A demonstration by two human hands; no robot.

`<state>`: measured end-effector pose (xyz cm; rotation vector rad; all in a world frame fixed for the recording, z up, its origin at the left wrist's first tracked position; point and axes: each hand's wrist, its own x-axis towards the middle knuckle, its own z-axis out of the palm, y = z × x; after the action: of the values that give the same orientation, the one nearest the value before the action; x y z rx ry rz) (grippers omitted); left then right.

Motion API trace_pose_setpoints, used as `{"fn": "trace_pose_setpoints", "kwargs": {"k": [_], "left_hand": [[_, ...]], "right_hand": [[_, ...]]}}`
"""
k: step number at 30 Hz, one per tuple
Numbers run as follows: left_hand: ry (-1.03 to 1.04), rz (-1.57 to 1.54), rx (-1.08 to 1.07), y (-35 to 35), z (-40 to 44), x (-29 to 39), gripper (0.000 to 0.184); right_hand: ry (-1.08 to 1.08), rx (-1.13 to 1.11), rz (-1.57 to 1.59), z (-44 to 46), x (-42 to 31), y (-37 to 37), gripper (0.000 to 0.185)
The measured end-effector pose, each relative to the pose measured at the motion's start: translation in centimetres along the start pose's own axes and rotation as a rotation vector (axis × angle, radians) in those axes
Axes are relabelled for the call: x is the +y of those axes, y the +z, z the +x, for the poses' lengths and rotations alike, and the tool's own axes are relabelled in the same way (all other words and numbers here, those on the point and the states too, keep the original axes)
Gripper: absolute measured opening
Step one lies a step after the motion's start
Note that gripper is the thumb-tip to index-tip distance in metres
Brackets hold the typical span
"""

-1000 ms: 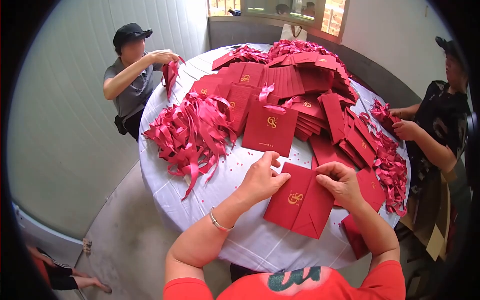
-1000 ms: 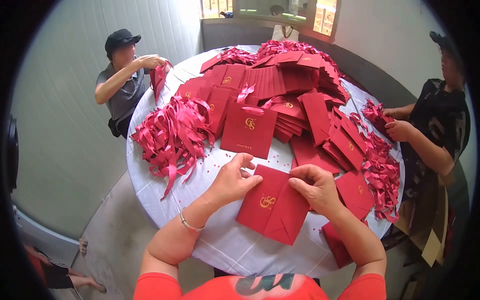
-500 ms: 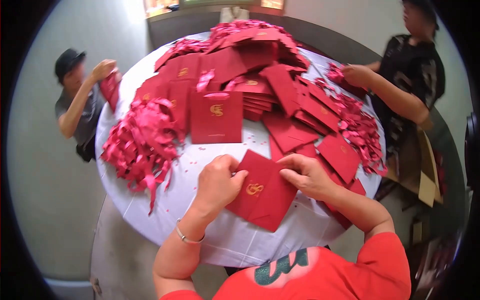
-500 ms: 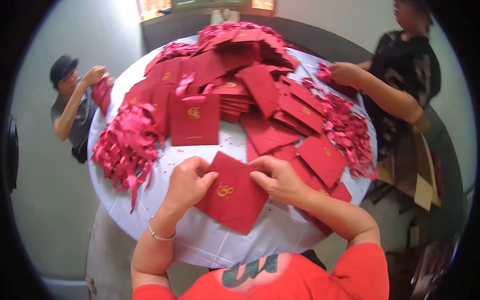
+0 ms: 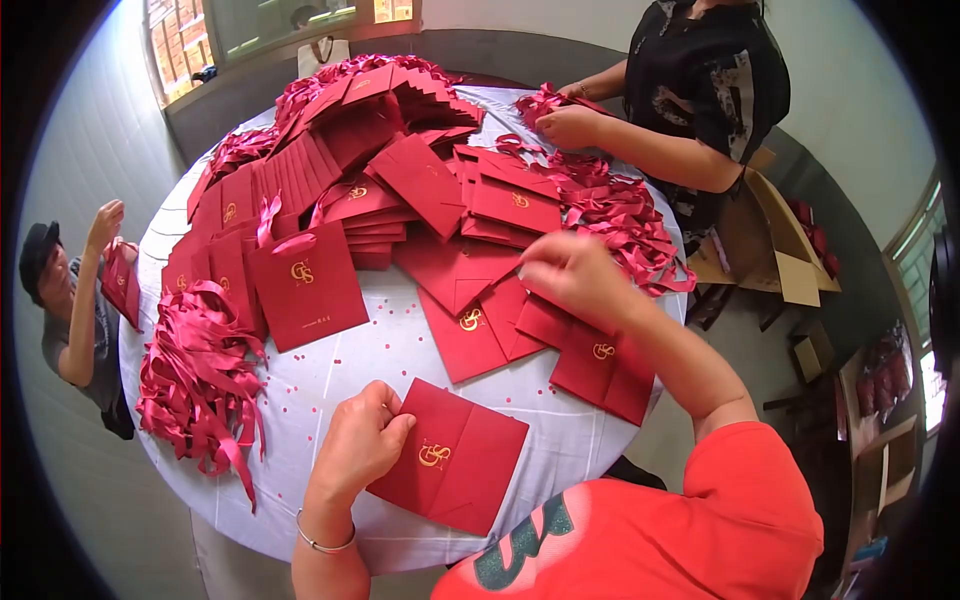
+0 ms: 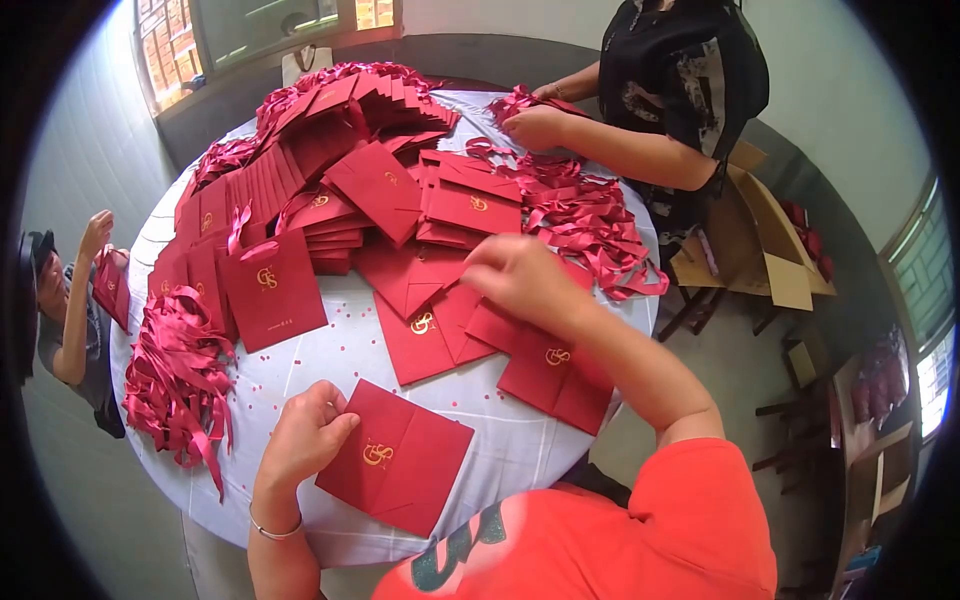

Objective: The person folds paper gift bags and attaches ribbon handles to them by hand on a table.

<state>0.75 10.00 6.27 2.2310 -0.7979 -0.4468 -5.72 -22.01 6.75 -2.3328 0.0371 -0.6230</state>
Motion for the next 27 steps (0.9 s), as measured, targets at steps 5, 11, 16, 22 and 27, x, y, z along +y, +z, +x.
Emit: {"fn": "trace_pose_setpoints", "kwargs": {"k": [5,11,16,22,27], "left_hand": [[-0.044,-0.038,-0.081,0.0,0.3,-0.3,0.017],[-0.071,-0.080,-0.144,0.3,0.8,-1.0,0.019],[-0.054,-0.052,-0.128,0.2,0.7,-0.7,0.021],[-0.005,-0.295,-0.129,0.5,0.7,-1.3,0.027],[0.034,-0.519,-0.238,0.8,1.2,-2.2,0.027]], "right_hand": [[0.166,0.193,-0.786,2.5,9.7,-5.0,0.028],[0.152,0.035,-0.807,2.5,11.9,-5.2,0.025],[0.227,0.034,0.329,3.2,4.4,-5.1,0.015],[0.176,-0.245,0.685,2.7,-2.3,-1.1,0.016],[0.214,-0.478,0.670,0.3,-5.0,5.1,0.018]]}}
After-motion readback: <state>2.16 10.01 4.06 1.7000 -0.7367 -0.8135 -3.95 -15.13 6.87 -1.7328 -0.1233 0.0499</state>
